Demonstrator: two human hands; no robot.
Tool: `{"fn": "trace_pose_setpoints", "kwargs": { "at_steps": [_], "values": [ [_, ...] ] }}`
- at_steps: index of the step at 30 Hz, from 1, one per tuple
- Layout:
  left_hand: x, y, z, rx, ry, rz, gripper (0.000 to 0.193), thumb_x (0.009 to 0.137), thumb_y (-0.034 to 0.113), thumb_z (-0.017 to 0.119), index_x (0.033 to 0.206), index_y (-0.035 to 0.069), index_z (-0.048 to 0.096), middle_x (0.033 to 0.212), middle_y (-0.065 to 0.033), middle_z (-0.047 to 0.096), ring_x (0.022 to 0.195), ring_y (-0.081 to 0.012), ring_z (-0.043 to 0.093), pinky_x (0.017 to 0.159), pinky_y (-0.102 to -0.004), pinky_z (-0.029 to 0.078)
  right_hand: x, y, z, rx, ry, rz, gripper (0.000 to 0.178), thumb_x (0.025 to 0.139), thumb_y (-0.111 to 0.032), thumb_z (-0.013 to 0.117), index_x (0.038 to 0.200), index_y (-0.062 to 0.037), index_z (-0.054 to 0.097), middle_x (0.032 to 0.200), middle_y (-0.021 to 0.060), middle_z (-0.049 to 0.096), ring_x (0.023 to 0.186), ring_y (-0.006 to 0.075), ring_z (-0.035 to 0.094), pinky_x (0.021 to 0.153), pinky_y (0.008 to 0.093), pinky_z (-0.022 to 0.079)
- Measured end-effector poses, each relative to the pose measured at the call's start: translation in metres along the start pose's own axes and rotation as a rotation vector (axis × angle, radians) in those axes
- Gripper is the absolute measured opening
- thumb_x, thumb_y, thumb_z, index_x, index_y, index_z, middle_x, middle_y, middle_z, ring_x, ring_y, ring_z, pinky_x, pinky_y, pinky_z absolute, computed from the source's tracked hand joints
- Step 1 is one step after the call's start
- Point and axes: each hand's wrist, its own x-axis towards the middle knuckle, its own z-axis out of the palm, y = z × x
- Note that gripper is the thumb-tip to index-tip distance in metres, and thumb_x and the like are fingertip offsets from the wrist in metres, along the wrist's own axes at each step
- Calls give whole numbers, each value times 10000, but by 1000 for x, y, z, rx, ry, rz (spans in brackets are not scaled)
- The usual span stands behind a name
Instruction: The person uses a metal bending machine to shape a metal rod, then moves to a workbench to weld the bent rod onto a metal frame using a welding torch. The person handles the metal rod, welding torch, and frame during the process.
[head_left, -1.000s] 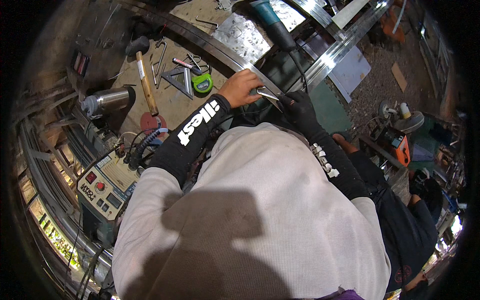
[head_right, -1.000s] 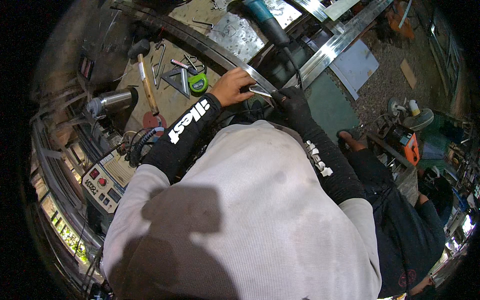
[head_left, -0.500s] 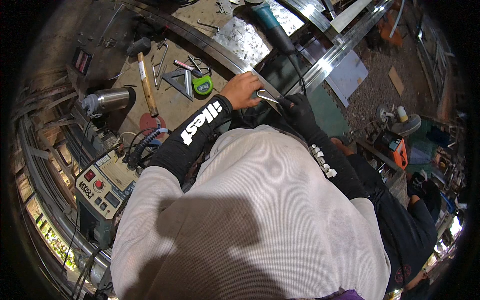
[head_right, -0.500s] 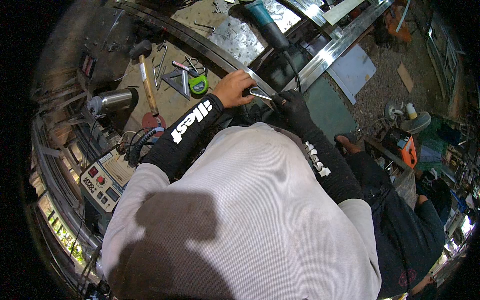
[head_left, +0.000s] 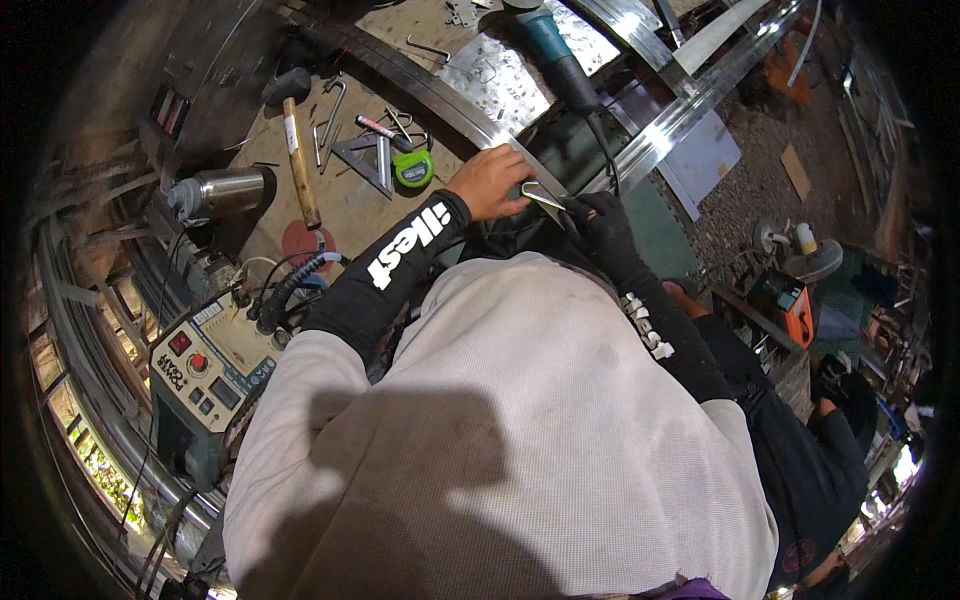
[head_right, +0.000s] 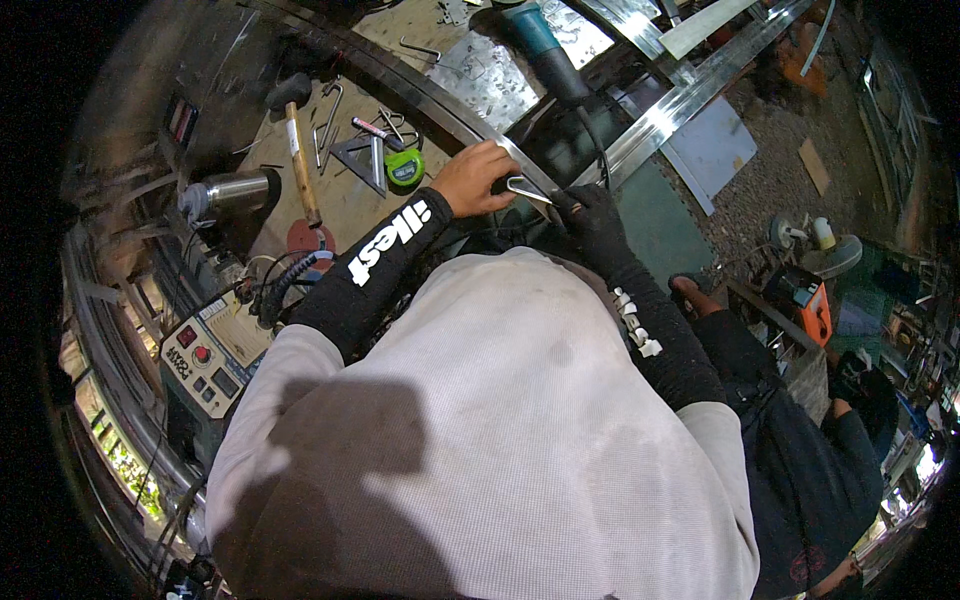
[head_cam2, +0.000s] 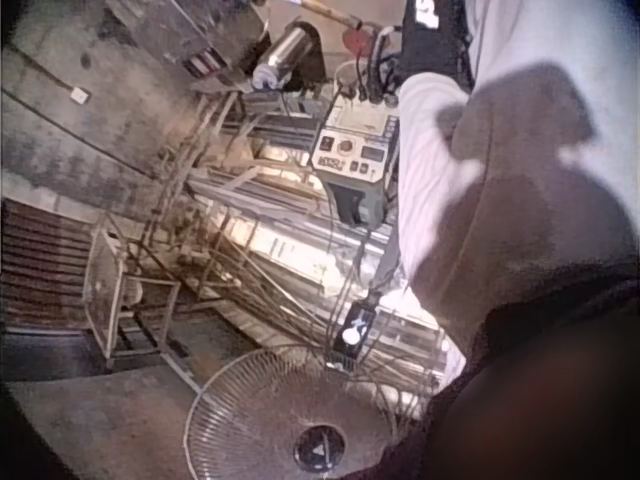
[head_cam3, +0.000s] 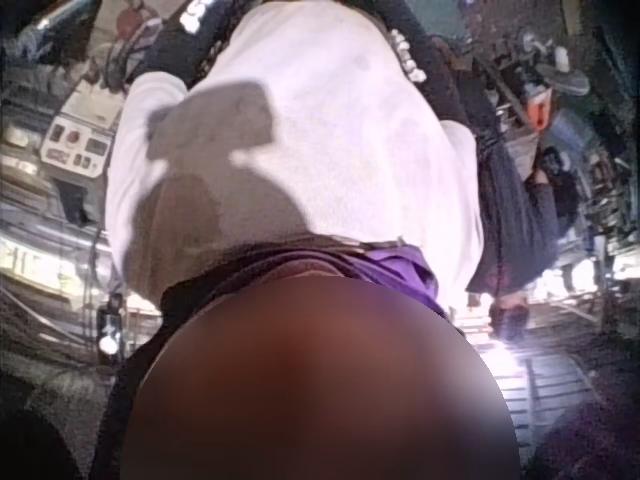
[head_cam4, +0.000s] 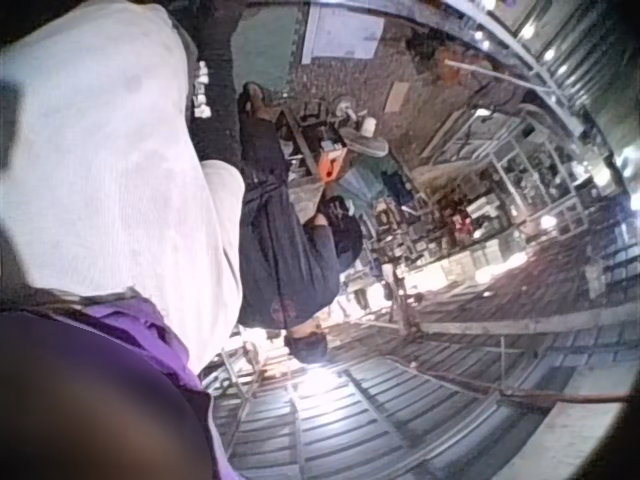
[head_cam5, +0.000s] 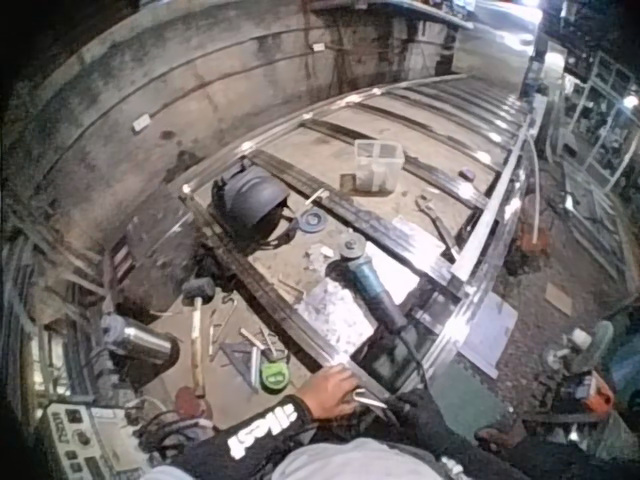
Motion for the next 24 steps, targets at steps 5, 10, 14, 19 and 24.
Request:
{"fn": "trace_pose_setpoints", "kwargs": {
  "at_steps": [5,10,14,19,24],
  "values": [
    [-1,-2,2,0,0,19,348,782,271,764,1039,59,664,978,-103,602,986,-324,568,872,-430,486,1,-1,0,-32,17,6,291,817,-96,794,1099,-62,732,982,121,681,910,306,639,818,423,506],
    [1,3,3,-3,-13,-4,377,759,267,782,1054,61,667,969,-102,601,988,-322,568,874,-431,487,-4,9,2,6,-8,-23,449,801,-90,771,1241,-70,684,1057,167,658,972,357,617,855,457,491],
    [-10,-9,-17,23,282,-28,386,801,264,787,1100,52,665,1098,-144,665,1023,-337,628,886,-425,511,-9,9,1,165,86,66,450,831,-96,777,1265,-67,664,1086,161,648,990,326,628,873,436,500],
    [-50,-75,-61,17,609,-1142,406,844,270,763,1130,3,653,1069,-255,713,1008,-415,697,859,-494,552,-15,0,-24,36,294,289,457,880,-96,753,1316,-60,621,1195,147,645,1016,258,651,846,380,528],
    [-48,-127,-54,243,430,-1431,396,806,313,726,1059,8,728,1066,-252,725,1049,-406,697,912,-479,544,-18,4,-55,22,412,352,392,925,-101,687,1308,-46,628,1260,157,658,1099,277,654,865,387,538]
  ]
}}
